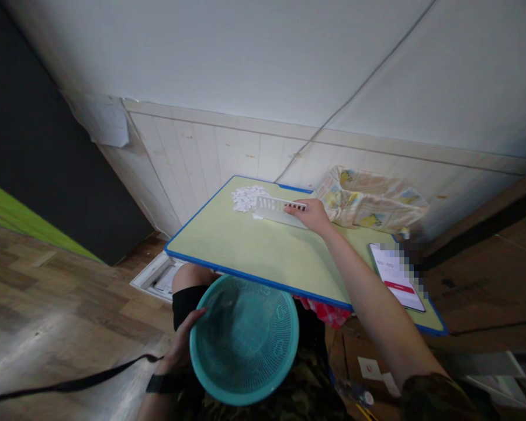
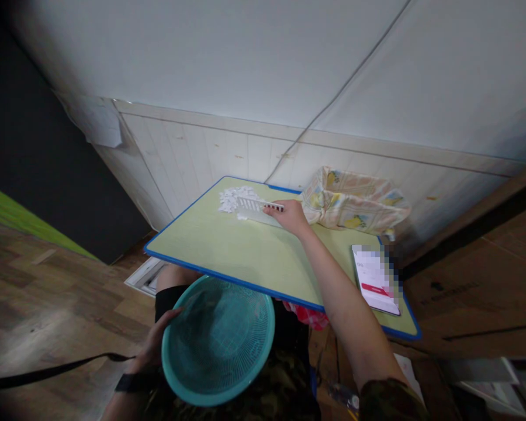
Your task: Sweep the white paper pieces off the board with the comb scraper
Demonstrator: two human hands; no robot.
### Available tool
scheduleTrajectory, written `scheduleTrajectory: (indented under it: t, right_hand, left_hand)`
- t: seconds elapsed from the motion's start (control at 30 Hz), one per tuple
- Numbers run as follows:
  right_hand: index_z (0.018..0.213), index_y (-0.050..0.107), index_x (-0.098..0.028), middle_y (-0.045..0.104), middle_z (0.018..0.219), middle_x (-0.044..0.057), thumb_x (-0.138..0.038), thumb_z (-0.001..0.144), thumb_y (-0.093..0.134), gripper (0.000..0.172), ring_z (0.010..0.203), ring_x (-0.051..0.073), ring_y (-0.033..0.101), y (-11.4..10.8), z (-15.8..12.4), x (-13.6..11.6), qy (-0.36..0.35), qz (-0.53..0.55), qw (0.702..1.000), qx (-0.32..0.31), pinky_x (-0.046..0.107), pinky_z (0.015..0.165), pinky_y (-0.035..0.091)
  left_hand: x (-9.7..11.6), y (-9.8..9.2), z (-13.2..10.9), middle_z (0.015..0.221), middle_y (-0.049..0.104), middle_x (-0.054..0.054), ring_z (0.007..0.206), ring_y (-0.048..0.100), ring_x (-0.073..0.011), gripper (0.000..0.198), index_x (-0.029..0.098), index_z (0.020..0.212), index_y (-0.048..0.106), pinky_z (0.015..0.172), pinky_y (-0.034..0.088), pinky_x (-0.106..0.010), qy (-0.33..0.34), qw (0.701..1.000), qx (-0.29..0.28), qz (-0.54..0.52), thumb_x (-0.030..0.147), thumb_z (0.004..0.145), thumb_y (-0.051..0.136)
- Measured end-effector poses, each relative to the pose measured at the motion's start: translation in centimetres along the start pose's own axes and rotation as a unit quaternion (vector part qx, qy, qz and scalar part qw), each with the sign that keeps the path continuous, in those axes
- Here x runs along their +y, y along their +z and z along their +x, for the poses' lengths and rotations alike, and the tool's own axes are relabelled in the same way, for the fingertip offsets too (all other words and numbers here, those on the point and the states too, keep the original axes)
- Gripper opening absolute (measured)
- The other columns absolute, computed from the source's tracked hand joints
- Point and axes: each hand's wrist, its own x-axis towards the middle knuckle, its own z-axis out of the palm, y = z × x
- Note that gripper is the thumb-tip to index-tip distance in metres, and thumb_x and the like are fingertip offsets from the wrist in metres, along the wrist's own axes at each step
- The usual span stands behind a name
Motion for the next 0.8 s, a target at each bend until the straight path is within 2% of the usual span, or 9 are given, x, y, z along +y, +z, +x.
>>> scheduleTrajectory:
  t: [0.13,0.33,0.47,0.6,0.8]
  right_hand:
    - [0.09,0.078,-0.013,0.07,0.071,0.002,-0.057,0.078,0.063,0.048,0.058,0.014,0.053,-0.1,0.1,0.1,0.016,0.018,0.999,0.025,0.024,0.053,0.033]
    - [0.077,0.076,-0.014,0.06,0.056,0.0,-0.059,0.08,0.059,0.048,0.053,0.012,0.048,-0.2,0.3,0.6,0.004,-0.024,1.0,0.008,0.025,0.051,0.028]
    - [0.078,0.076,-0.014,0.062,0.059,0.0,-0.057,0.079,0.061,0.046,0.055,0.013,0.05,-0.6,0.4,0.9,0.026,-0.021,0.999,0.037,0.025,0.052,0.029]
    - [0.075,0.075,-0.013,0.059,0.055,0.0,-0.057,0.079,0.061,0.046,0.053,0.012,0.047,-0.9,0.4,0.9,0.025,-0.037,0.999,0.027,0.026,0.052,0.028]
    - [0.073,0.074,-0.013,0.058,0.054,0.0,-0.057,0.081,0.058,0.047,0.053,0.013,0.048,-0.6,0.4,1.0,0.024,-0.047,0.998,0.044,0.026,0.051,0.027]
  left_hand:
    - [0.4,0.7,-0.5,0.061,0.076,-0.01,0.051,0.069,-0.024,0.019,0.011,0.073,0.073,0.057,0.057,-0.035,-0.004,1.0,0.016,0.017,0.026,0.08,0.066]
    - [0.8,1.7,-1.5,0.062,0.077,-0.008,0.052,0.07,-0.0231,0.013,0.013,0.069,0.072,0.058,0.057,-0.032,0.013,1.0,0.023,0.005,0.022,0.078,0.068]
    - [0.9,1.6,-1.7,0.065,0.078,-0.007,0.056,0.072,-0.0248,0.011,0.014,0.072,0.073,0.061,0.058,-0.033,0.017,0.999,0.028,0.011,0.023,0.077,0.069]
    - [1.0,1.1,-1.3,0.064,0.077,-0.007,0.056,0.072,-0.0253,0.01,0.015,0.074,0.072,0.062,0.058,-0.035,0.009,0.999,0.043,0.02,0.024,0.076,0.069]
    - [0.8,0.7,-0.9,0.067,0.078,-0.01,0.059,0.072,-0.0258,0.012,0.013,0.078,0.073,0.065,0.058,-0.036,0.0,1.0,0.027,0.01,0.024,0.076,0.07]
